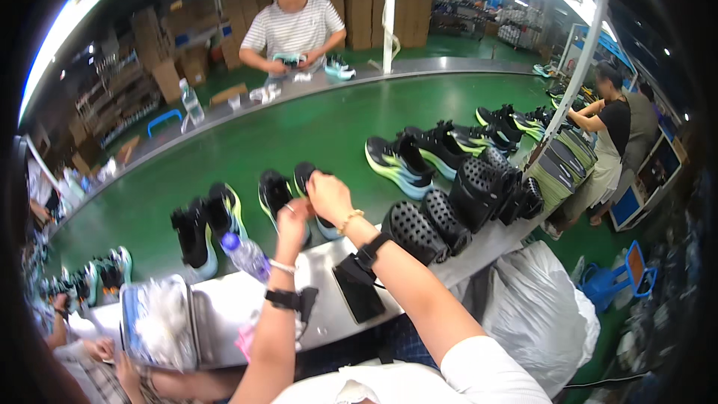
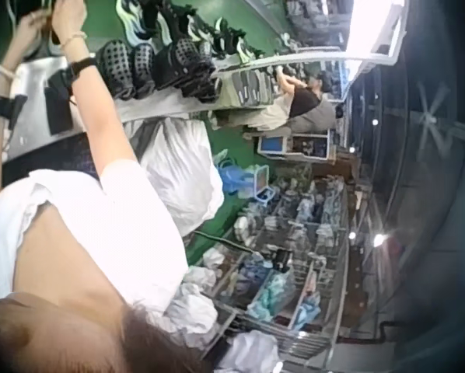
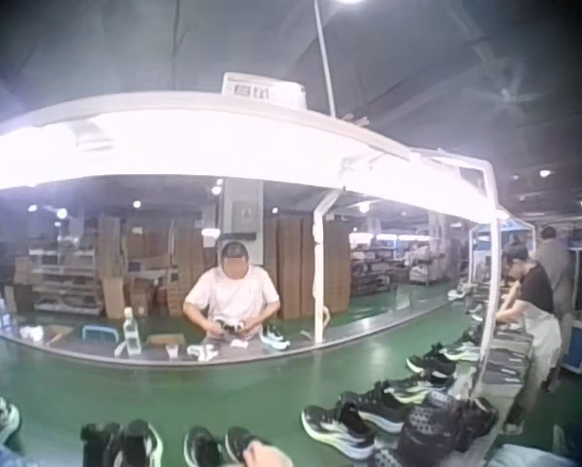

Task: Inspect and organize shoes and shoe molds on a factory production line.

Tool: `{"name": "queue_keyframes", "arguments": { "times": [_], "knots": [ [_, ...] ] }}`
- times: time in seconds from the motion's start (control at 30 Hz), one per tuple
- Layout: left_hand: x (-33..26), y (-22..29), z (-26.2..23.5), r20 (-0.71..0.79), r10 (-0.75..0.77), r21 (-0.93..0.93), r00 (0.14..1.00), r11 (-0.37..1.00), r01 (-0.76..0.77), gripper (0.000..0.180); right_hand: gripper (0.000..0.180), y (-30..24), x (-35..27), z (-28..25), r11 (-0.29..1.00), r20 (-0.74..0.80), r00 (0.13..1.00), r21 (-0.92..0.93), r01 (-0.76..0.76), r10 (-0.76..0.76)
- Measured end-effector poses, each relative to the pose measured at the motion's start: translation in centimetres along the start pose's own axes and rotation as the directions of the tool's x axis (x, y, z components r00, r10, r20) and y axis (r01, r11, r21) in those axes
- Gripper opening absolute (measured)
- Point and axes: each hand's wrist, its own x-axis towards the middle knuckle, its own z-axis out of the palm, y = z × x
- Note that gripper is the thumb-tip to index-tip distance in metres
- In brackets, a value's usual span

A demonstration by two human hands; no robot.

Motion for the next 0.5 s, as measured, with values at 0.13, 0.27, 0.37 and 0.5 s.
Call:
{"name": "queue_keyframes", "arguments": {
  "times": [0.13,0.27,0.37,0.5],
  "knots": [
    [0.5,6.1,-2.1,-0.174,-0.216,-0.587,0.961,0.806,0.075,0.023,0.037,-3.9,-9.1,-7.6,0.827,0.159,0.980,0.530,-0.187,0.119],
    [1.2,10.6,-1.2,-0.240,-0.153,-0.636,0.959,0.771,-0.036,0.024,0.036,-5.2,-16.8,-10.4,0.727,0.463,0.882,0.575,-0.374,0.088],
    [1.8,11.8,0.7,-0.225,-0.138,-0.627,0.964,0.778,-0.035,0.023,0.050,-4.8,-18.9,-10.1,0.742,0.532,0.843,0.533,-0.407,0.081],
    [2.1,11.9,3.8,-0.125,-0.077,-0.601,0.989,0.799,-0.014,0.024,0.045,-4.8,-19.7,-9.0,0.664,0.373,0.926,0.676,-0.320,0.067]
  ]
}}
